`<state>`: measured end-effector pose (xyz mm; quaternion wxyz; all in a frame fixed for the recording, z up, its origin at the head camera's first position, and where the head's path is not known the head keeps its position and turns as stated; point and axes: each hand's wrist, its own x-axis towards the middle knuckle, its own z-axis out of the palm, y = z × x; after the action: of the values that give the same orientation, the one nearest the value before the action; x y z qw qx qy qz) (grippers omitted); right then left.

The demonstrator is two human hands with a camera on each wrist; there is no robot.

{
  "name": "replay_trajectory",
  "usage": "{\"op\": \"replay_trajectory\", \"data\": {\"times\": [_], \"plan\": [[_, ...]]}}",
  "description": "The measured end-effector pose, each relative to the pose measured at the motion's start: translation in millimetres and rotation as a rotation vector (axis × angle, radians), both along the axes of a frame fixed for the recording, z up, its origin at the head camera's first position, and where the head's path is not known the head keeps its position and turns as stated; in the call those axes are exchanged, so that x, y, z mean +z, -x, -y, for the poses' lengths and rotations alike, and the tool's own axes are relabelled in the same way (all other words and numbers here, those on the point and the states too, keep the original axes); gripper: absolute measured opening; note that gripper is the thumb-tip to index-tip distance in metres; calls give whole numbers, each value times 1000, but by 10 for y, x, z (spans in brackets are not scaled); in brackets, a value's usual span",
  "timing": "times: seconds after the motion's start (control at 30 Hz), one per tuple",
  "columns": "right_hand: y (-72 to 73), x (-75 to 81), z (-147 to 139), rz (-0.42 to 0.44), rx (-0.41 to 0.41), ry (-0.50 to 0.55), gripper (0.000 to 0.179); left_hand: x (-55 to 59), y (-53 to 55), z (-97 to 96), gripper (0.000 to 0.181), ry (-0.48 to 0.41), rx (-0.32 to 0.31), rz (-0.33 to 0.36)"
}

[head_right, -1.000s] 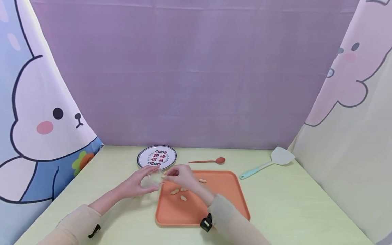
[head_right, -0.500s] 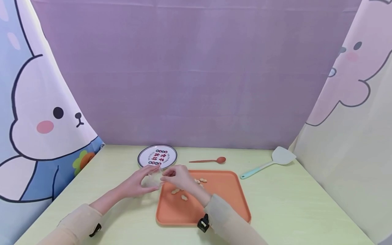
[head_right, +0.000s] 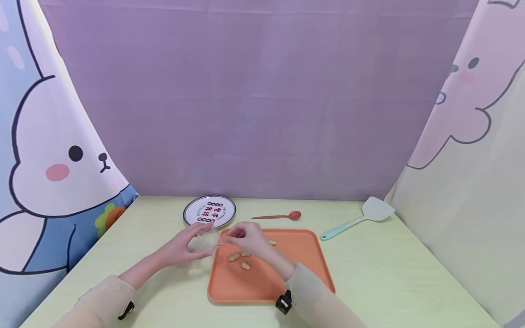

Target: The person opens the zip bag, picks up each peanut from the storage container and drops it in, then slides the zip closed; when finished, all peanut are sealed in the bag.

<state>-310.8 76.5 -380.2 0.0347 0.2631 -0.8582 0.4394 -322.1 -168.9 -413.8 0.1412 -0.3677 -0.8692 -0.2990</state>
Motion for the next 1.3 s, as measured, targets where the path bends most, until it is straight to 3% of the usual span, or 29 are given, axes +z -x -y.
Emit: {"op": "replay_trajectory", "data": {"times": [0.4, 0.57, 0.77, 0.87, 1.1, 1.3], "plan": [[-78, -159, -374, 50, -29, -28, 15, -20, -7, -7, 70, 12, -10, -14], [-75, -216, -449, 100, 3, -45, 17, -34, -4, 1, 70, 14, -2, -8], [-68, -282, -482, 133, 58, -121, 16, -35, 5, 6, 71, 10, -2, -21], [-67, -299, -478, 105, 70, -158, 17, -28, 0, 6, 70, 6, -9, -25], [-88, -289, -445, 64, 84, -309, 15, -16, 6, 2, 71, 4, -7, -18], [-110, -286, -406, 71, 71, -359, 12, -11, 1, 4, 71, 7, -7, 3]]}}
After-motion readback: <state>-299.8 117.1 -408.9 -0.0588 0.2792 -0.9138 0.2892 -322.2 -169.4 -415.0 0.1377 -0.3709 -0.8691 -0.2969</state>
